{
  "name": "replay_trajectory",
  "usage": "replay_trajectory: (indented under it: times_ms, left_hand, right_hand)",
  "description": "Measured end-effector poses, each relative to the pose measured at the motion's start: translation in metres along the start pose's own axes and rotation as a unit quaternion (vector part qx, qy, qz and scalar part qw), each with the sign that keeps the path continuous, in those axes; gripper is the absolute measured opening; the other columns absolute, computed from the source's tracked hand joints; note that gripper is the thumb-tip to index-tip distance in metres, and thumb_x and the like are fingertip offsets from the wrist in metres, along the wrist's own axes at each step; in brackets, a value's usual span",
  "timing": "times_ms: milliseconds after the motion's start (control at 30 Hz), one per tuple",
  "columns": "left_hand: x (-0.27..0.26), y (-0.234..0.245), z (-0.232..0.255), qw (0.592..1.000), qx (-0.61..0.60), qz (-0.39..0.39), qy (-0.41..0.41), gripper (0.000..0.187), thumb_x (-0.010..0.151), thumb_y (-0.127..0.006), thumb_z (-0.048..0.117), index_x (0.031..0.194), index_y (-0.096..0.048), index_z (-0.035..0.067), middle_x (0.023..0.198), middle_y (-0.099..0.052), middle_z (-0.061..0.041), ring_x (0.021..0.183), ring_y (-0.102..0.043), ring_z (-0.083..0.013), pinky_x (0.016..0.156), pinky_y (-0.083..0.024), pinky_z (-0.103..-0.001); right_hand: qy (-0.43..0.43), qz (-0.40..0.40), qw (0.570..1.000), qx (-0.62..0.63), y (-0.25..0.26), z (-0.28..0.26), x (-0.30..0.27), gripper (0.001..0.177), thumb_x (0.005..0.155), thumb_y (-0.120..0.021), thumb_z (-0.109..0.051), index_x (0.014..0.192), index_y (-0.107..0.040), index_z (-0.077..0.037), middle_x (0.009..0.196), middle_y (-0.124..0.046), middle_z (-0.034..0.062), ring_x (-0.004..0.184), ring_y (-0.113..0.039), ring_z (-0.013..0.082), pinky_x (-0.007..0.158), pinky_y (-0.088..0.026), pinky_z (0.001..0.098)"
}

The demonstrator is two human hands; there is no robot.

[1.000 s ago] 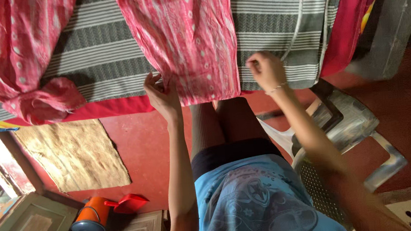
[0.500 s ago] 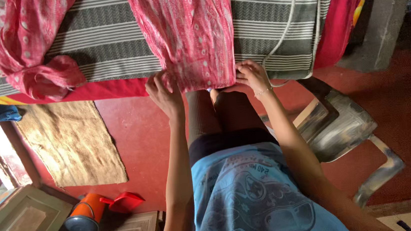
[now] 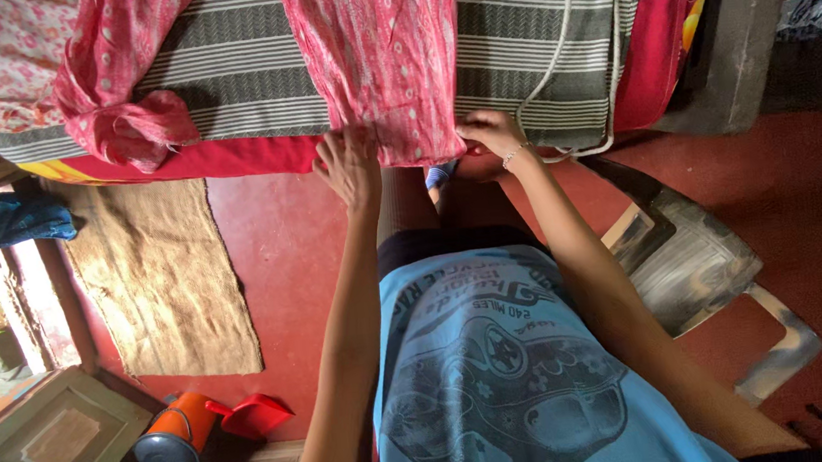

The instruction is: The person irons a pink patterned garment laid on a striped mat. They repeatedly smooth the fabric with one hand and move a blue iron over it with the other, adjusting the cloth between passes.

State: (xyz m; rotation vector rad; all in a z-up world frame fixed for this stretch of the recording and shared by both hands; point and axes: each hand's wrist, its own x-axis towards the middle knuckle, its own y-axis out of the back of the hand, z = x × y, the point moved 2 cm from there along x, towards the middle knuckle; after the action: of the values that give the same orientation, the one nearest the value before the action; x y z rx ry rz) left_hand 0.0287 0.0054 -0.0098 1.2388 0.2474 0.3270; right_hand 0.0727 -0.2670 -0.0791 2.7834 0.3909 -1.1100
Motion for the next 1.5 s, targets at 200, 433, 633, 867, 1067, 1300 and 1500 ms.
replay_trajectory:
  times_ms: [200,433,633,867,1067,1300,1500]
  left_hand:
    - [-0.002,-0.006,0.000,0.999,-0.026,-0.006,-0.030,0.022,0.092,-0.055,0.028,0.103,-0.059,0.010,0.105,-0.052,-0.012,0.104,-0.048,-0.0301,0.088,-0.036,-0.050]
    - [-0.013,0.001,-0.012,0.984,-0.162,0.053,-0.056,0.013,0.090,-0.062,0.014,0.094,-0.055,0.004,0.097,-0.050,-0.018,0.092,-0.050,-0.0367,0.077,-0.042,-0.049]
    - [-0.014,0.001,-0.011,0.966,-0.227,0.111,-0.060,0.012,0.083,-0.063,0.002,0.090,-0.053,0.002,0.092,-0.049,-0.019,0.086,-0.051,-0.0368,0.077,-0.044,-0.047]
    - [-0.016,-0.018,-0.023,0.955,-0.277,0.106,-0.019,0.011,0.087,-0.057,-0.003,0.092,-0.047,0.000,0.092,-0.047,-0.021,0.084,-0.051,-0.0376,0.072,-0.044,-0.046]
    - [-0.012,-0.031,-0.033,0.954,-0.279,0.106,-0.013,0.009,0.092,-0.051,-0.001,0.092,-0.043,0.000,0.085,-0.048,-0.021,0.080,-0.051,-0.0394,0.069,-0.040,-0.049]
    - [-0.010,-0.026,-0.031,0.949,-0.304,0.086,-0.013,0.009,0.097,-0.046,0.004,0.094,-0.040,-0.002,0.082,-0.047,-0.021,0.077,-0.050,-0.0383,0.069,-0.040,-0.049]
    - [-0.010,-0.004,-0.021,0.937,-0.347,0.009,0.047,0.009,0.098,-0.041,0.008,0.097,-0.040,-0.002,0.087,-0.048,-0.021,0.075,-0.052,-0.0371,0.065,-0.043,-0.047]
  right_hand:
    - [-0.010,0.041,0.999,0.002,0.001,0.006,0.012,0.012,0.088,-0.066,-0.011,0.093,-0.068,0.000,0.079,-0.070,0.0071,0.061,-0.068,0.0128,0.047,-0.048,0.0238]
    - [0.068,0.006,0.997,-0.021,0.006,0.016,-0.002,0.013,0.091,-0.061,-0.013,0.096,-0.067,-0.002,0.083,-0.073,0.0077,0.059,-0.069,0.0114,0.050,-0.054,0.0214]
    - [0.090,0.096,0.976,-0.176,-0.010,-0.020,-0.011,0.016,0.085,-0.067,-0.019,0.092,-0.071,-0.005,0.078,-0.073,0.0067,0.049,-0.065,0.0135,0.045,-0.048,0.0260]
    - [0.060,0.159,0.947,-0.272,-0.025,-0.037,-0.001,0.025,0.075,-0.078,-0.031,0.083,-0.069,-0.009,0.069,-0.070,0.0051,0.054,-0.068,0.0157,0.052,-0.051,0.0287]
    - [0.196,0.193,0.940,-0.203,-0.030,-0.006,0.020,0.017,0.077,-0.074,-0.020,0.079,-0.064,-0.006,0.072,-0.068,0.0069,0.065,-0.064,0.0183,0.059,-0.050,0.0324]
    - [-0.093,0.043,0.978,0.180,-0.014,0.010,0.034,0.020,0.083,-0.066,-0.030,0.094,-0.063,-0.014,0.090,-0.071,0.0049,0.069,-0.069,0.0171,0.064,-0.057,0.0334]
    - [-0.058,0.064,0.992,0.091,-0.017,-0.013,0.024,0.028,0.078,-0.076,-0.025,0.099,-0.069,-0.008,0.093,-0.073,0.0058,0.066,-0.068,0.0175,0.062,-0.056,0.0322]
